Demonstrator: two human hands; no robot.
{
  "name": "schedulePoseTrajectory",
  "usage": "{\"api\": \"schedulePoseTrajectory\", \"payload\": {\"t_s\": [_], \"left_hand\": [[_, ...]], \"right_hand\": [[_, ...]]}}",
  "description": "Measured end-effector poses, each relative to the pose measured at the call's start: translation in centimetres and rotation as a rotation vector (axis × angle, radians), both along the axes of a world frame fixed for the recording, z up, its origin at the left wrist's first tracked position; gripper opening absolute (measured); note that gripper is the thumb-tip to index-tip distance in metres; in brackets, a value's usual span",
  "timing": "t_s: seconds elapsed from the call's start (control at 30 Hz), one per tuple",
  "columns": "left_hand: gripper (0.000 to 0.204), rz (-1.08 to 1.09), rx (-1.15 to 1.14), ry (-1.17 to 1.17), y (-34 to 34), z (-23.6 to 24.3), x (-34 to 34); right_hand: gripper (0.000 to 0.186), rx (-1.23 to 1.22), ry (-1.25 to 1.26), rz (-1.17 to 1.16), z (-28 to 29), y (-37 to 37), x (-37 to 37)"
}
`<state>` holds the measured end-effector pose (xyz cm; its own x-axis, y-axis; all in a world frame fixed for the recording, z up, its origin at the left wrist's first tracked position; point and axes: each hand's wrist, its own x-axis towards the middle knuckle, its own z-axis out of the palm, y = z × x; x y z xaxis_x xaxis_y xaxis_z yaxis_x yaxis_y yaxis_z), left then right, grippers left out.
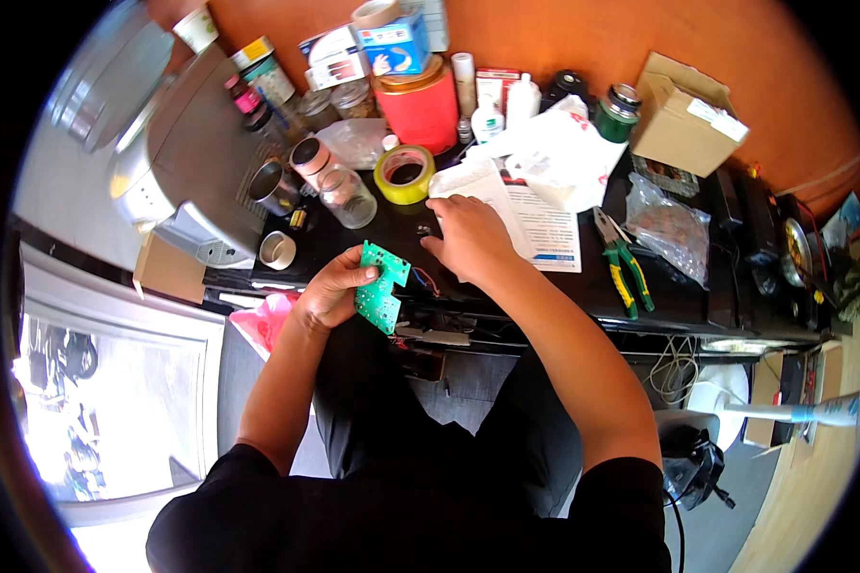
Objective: The person holds a soldering iron and handles a circuit board while picking through a drawer for components and materials in a plastic bag.
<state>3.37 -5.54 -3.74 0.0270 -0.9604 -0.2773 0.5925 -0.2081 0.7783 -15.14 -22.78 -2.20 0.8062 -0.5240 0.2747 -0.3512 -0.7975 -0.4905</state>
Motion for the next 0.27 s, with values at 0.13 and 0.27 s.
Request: {"api": "schedulePoseTrajectory", "payload": {"t_s": [0.13, 0.27], "left_hand": [[0.027, -0.023, -0.038, 0.024, 0.4, 0.8, -0.2], [0.032, -0.008, -0.050, 0.039, 1.4, 0.1, 0.8]], "right_hand": [[0.048, -0.017, 0.144, 0.011, -2.3, -0.6, 1.8], [0.048, 0.049, 0.253, 0.025, -3.3, -0.7, 3.7]]}}
